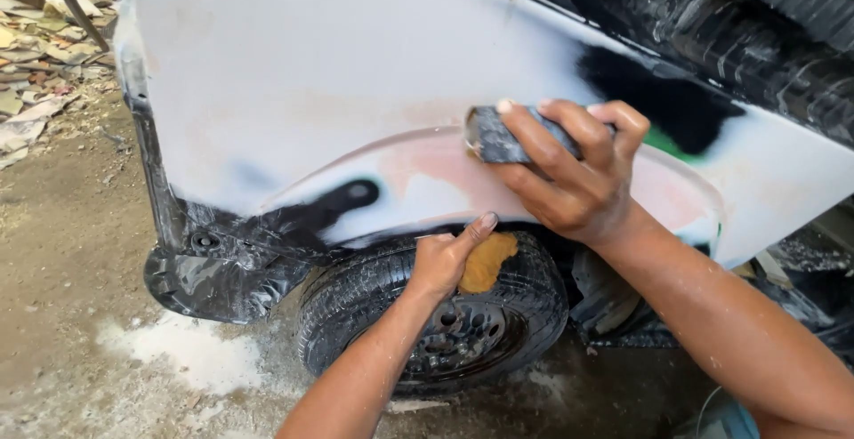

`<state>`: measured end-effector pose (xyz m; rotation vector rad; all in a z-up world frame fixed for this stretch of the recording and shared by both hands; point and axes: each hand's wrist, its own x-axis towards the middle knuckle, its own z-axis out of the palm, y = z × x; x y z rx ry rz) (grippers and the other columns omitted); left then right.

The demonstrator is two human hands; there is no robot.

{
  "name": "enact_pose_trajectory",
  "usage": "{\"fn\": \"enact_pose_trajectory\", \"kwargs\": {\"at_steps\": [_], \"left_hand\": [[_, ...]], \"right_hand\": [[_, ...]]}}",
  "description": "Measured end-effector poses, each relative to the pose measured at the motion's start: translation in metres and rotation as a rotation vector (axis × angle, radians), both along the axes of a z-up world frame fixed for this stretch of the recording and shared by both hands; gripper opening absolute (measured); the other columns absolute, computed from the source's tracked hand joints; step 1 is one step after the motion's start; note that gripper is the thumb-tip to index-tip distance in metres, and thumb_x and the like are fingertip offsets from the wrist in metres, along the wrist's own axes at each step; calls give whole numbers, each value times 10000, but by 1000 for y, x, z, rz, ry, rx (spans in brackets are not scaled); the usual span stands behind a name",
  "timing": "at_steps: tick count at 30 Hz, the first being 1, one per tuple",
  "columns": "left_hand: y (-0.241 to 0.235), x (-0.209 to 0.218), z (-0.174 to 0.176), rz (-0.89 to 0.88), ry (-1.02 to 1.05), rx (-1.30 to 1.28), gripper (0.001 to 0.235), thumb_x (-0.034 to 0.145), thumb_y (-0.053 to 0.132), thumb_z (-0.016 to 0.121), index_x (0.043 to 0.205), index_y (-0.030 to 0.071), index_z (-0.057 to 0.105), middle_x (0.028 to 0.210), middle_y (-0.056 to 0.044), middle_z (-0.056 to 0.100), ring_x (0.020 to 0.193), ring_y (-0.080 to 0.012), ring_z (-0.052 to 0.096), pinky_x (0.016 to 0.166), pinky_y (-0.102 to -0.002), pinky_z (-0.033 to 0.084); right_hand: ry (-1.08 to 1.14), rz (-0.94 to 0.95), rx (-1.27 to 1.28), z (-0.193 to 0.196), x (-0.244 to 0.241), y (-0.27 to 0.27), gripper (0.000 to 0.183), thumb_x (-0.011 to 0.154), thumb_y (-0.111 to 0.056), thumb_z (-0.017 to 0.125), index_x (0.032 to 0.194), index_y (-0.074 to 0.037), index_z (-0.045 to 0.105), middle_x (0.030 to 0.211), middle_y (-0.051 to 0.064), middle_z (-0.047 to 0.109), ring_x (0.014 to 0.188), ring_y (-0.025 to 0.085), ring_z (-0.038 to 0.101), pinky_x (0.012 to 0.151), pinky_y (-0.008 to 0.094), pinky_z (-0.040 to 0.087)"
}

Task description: The person uses a sanding block to sand the side panel of a car, focusing on the area above the rear wheel. They hold a sponge in their other hand while working on the vehicle's surface.

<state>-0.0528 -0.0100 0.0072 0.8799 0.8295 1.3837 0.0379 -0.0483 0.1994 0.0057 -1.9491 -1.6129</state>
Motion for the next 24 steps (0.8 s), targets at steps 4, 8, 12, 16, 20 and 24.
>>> {"fn": "enact_pose_trajectory", "kwargs": {"at_steps": [4, 8, 12, 16, 20, 24], "left_hand": [[-5, -2, 4, -1, -18, -14, 496, 713, 438, 853, 484, 167, 507, 544, 12, 547, 551, -77, 491, 509, -256, 378], [-3, -4, 8, -1, 5, -24, 396, 701, 451, 836, 600, 114, 655, 687, -20, 653, 688, -87, 564, 590, -257, 449], [-2, -3, 9, 5, -48, 49, 506, 736, 414, 849, 439, 164, 525, 486, 2, 568, 486, -86, 514, 487, -247, 404], [-6, -1, 5, -20, -137, 0, 304, 721, 336, 846, 679, 100, 660, 723, -52, 658, 690, -121, 600, 634, -251, 487], [3, 1, -2, -22, -49, -26, 525, 695, 463, 857, 455, 168, 495, 509, -7, 558, 487, -99, 525, 441, -253, 377], [2, 0, 1, -56, -32, 22, 463, 745, 457, 827, 496, 146, 592, 517, -11, 593, 465, -98, 523, 435, -252, 372]], "right_hand": [[-26, 0, -25, -3, 7, 1, 273, 1044, -278, 698, 789, -187, 663, 1197, 49, 704, 980, 271, 604, 837, 435, 317], [-84, 19, 22, 7, -8, -1, 344, 1056, -267, 670, 734, -166, 600, 1160, 39, 728, 936, 263, 603, 821, 424, 311], [-54, 1, 9, 5, 1, -2, 296, 1049, -263, 654, 768, -169, 645, 1165, 41, 724, 944, 264, 614, 809, 415, 321], [-34, -10, -2, 2, -1, -7, 322, 1050, -255, 660, 746, -166, 602, 1153, 44, 731, 940, 264, 613, 815, 412, 311], [4, -107, -27, -2, 32, -3, 74, 1026, -264, 765, 1061, -198, 757, 1236, 53, 687, 997, 290, 622, 801, 445, 350], [57, -108, 16, -6, 15, 2, 152, 990, -269, 876, 1030, -189, 752, 1244, 40, 680, 1023, 283, 575, 787, 441, 310]]}}
